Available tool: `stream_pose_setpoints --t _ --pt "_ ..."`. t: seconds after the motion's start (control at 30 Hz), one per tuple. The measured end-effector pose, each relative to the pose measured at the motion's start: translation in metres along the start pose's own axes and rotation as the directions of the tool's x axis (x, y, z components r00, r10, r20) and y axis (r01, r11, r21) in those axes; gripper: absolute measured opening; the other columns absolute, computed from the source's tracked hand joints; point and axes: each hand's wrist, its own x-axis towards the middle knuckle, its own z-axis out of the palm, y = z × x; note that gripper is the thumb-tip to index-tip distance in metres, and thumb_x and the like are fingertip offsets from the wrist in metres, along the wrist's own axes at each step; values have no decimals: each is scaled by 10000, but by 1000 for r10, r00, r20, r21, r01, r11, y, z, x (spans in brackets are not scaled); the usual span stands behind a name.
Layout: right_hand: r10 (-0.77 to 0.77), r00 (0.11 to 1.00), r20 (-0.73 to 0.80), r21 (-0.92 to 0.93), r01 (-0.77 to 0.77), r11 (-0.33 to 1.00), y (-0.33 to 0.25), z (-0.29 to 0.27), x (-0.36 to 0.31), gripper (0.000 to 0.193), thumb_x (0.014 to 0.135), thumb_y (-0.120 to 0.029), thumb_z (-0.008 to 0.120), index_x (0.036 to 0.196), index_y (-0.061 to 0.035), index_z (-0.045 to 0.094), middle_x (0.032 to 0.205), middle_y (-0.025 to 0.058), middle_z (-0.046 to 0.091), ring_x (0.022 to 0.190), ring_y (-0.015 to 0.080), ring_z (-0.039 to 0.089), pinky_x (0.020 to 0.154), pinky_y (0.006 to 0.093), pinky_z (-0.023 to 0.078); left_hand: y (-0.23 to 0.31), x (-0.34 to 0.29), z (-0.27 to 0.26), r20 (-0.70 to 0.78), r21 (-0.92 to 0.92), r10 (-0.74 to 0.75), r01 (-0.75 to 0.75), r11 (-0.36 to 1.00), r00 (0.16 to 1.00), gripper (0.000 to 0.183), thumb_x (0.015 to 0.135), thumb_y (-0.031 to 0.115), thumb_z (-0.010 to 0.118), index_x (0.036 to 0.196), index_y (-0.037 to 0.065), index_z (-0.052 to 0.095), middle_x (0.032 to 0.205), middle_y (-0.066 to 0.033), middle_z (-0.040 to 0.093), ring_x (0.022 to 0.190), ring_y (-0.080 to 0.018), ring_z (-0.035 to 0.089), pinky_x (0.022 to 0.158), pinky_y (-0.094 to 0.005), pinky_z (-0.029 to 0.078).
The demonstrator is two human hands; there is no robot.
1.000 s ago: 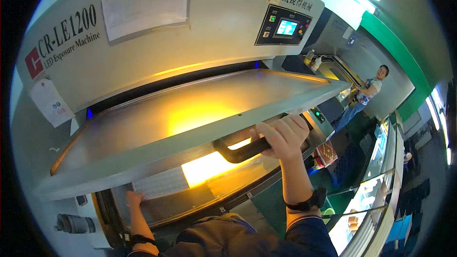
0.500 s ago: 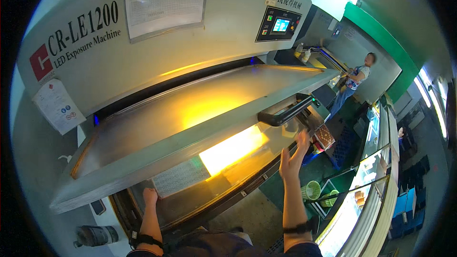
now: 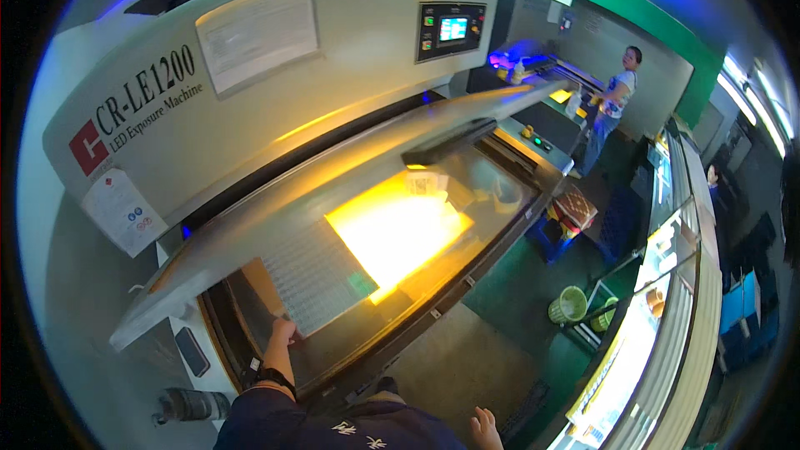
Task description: Placing green PCB boards into an LED exposure machine for processing.
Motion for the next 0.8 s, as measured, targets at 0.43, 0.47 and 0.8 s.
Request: stream_pose_setpoints --t 0.43,0.47,0.8 --pt "-499 841 -211 -69 496 866 72 8 -81 501 1025 -247 499 1498 -146 367 1539 231 340 1436 437 279 1184 467 278 -60 -54 45 141 -549 6 73 833 990 87 915 3 505 857 -28 563 715 -157 508 562 -260 511 518 -440 460" --pt "-326 931 -162 -28 326 945 48 -16 -95 525 996 -377 516 1461 -147 431 1512 213 388 1358 413 399 1103 475 370 -61 -55 53 155 -541 13 74 838 988 87 915 3 505 857 -28 563 715 -157 508 562 -260 511 518 -440 460" --pt "-179 977 117 -269 205 941 42 -22 -77 628 928 -543 574 1425 -166 499 1459 168 481 1227 359 576 1005 463 481 -60 -61 62 17 -437 -41 44 899 999 116 959 93 549 900 8 602 649 -126 495 538 -250 488 470 -388 373"
